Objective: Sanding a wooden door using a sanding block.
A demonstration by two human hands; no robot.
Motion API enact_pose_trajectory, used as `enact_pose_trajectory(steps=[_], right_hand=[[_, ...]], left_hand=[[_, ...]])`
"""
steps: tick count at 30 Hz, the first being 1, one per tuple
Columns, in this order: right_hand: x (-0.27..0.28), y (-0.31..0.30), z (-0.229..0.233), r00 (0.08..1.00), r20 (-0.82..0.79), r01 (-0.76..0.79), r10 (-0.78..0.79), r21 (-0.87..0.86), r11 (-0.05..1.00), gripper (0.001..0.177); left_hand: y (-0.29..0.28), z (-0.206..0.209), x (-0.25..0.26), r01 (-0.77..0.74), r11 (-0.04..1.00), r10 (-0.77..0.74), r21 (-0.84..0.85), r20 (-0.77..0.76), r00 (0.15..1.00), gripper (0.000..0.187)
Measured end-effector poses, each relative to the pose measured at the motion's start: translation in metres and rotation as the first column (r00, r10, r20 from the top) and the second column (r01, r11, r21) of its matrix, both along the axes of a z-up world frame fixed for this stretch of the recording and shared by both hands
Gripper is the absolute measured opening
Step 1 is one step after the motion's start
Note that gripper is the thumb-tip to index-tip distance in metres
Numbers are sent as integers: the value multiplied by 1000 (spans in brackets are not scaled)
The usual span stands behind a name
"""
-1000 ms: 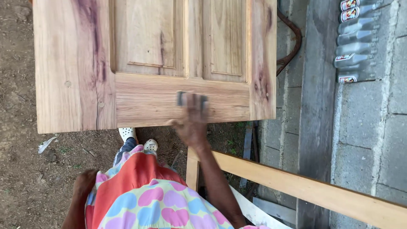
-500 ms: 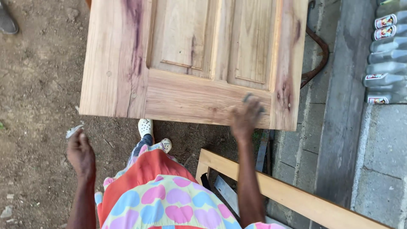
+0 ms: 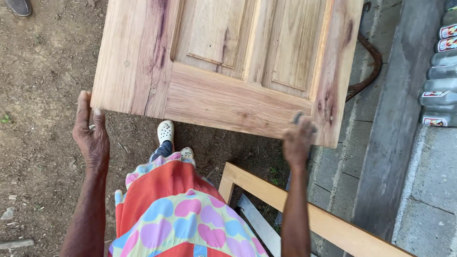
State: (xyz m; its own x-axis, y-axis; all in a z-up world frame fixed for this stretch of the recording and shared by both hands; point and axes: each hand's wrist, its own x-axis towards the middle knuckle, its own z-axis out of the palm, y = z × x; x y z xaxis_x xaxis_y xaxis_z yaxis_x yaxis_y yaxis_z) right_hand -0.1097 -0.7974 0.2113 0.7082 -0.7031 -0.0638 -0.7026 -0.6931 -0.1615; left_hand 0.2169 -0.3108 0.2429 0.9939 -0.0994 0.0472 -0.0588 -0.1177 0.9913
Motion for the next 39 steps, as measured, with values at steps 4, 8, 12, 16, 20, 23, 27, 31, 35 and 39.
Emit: enact_pose_trajectory(steps=[4,8,12,16,20,23,27,31,35,39], right_hand=[[-6,-42,-5,986,-57,161,-157,69,985,100],[20,12,-30,998,-32,44,-46,-45,998,102],[110,158,12,931,169,-314,324,-84,946,115],[143,205,39,850,167,-507,500,1,862,113],[95,150,31,789,45,-614,613,28,789,102],[28,76,29,875,-7,-483,484,38,875,98],[-47,-14,20,994,-93,-51,62,113,992,95],[-18,26,10,978,-194,93,-81,55,994,102],[54,109,-9,908,37,-414,417,-68,908,100],[155,187,1,708,160,-678,688,-119,725,100]], left_hand=[[7,9,13,29,973,-62,230,137,989,46],[16,-6,23,87,785,-244,614,177,953,44],[27,-12,21,49,694,-281,718,207,937,45],[22,-11,22,49,721,-258,691,203,945,47],[21,-11,18,47,771,-203,635,175,963,42],[17,-4,20,53,765,-215,642,177,961,40],[15,-2,20,26,735,-206,678,187,961,38],[14,-16,21,18,775,-196,631,214,957,38],[15,-19,19,-25,755,-165,655,227,960,38],[14,-19,18,-8,760,-167,650,207,964,41]])
